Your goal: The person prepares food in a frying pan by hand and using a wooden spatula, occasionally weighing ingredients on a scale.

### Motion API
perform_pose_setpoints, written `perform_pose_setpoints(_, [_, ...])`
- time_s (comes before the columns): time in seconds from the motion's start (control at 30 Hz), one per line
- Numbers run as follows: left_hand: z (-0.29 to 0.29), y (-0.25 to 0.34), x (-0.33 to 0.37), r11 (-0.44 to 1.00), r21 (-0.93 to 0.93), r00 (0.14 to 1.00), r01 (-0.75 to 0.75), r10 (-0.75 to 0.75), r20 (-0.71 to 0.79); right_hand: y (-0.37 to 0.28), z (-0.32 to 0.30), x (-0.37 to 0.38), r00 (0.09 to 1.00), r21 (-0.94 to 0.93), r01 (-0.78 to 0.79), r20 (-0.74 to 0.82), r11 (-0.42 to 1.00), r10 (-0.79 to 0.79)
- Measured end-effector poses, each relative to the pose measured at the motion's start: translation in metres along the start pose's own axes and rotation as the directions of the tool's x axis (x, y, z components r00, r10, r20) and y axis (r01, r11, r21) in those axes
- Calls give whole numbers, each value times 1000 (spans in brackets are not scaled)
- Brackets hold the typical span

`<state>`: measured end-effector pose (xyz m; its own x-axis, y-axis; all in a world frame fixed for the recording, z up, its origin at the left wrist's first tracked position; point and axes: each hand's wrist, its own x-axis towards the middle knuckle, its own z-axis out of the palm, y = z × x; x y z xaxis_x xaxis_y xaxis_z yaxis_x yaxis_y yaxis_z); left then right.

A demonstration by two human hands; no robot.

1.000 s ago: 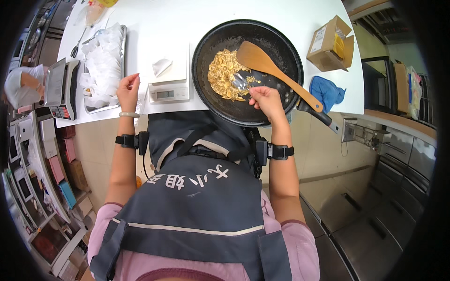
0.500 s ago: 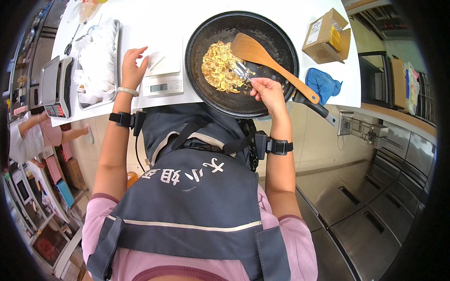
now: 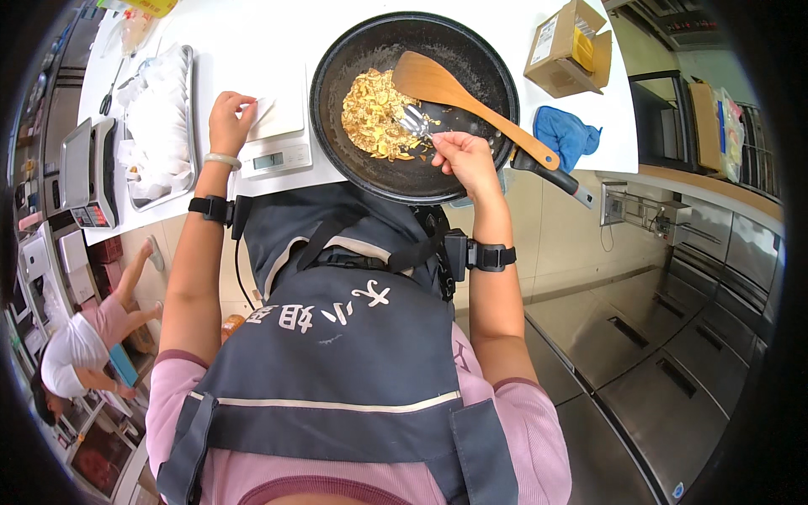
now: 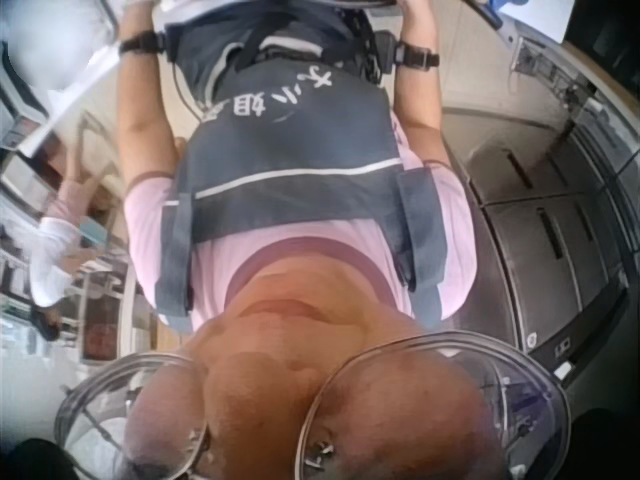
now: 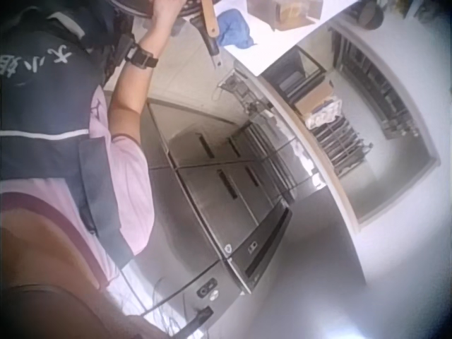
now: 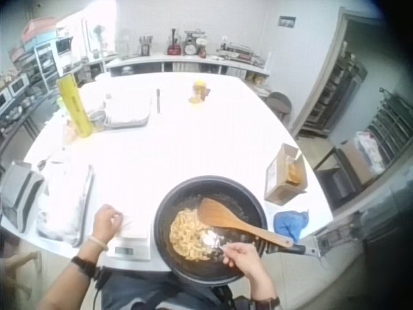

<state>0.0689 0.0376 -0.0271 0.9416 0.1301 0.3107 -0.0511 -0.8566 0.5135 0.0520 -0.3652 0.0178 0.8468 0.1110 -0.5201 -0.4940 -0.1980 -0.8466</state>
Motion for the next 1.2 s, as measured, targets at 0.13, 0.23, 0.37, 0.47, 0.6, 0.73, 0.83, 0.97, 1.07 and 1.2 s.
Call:
perform_pose_setpoints(0.13, [-6,12,-2,987,-159,993,-7,-12,-117,-6,4,-6,998,-54,42,-35,998,-44])
perform_pose_setpoints(0.23, [-19,43,-4,941,-331,991,64,-98,-87,-9,3,-7,992,-117,105,-58,988,-112])
perform_pose_setpoints(0.37, [-19,78,-9,861,-508,996,36,-71,-50,-10,0,-7,981,-225,145,-93,964,-170])
perform_pose_setpoints(0.47, [-15,98,-13,870,-492,999,24,-41,-25,-12,0,-8,981,-277,130,-101,952,-163])
perform_pose_setpoints(0.6, [-7,124,-18,848,-529,1000,-29,29,-8,-12,0,-10,985,-216,114,-102,970,-138])
perform_pose_setpoints(0.73, [4,136,-23,840,-541,999,-38,46,1,-24,1,-23,986,-134,113,-111,985,-128])
perform_pose_setpoints(0.83, [9,142,-24,843,-536,997,-53,74,18,-45,3,-41,982,-34,164,-92,986,-167])
perform_pose_setpoints(0.97, [14,150,-28,815,-575,994,-69,105,30,-63,8,-54,964,-77,256,-52,964,-260])
perform_pose_setpoints(1.07, [17,154,-31,817,-572,992,-75,117,37,-72,15,-62,948,-249,286,-65,925,-310])
perform_pose_setpoints(1.2, [19,157,-33,804,-589,991,-88,131,31,-76,22,-69,909,-528,293,-106,798,-403])
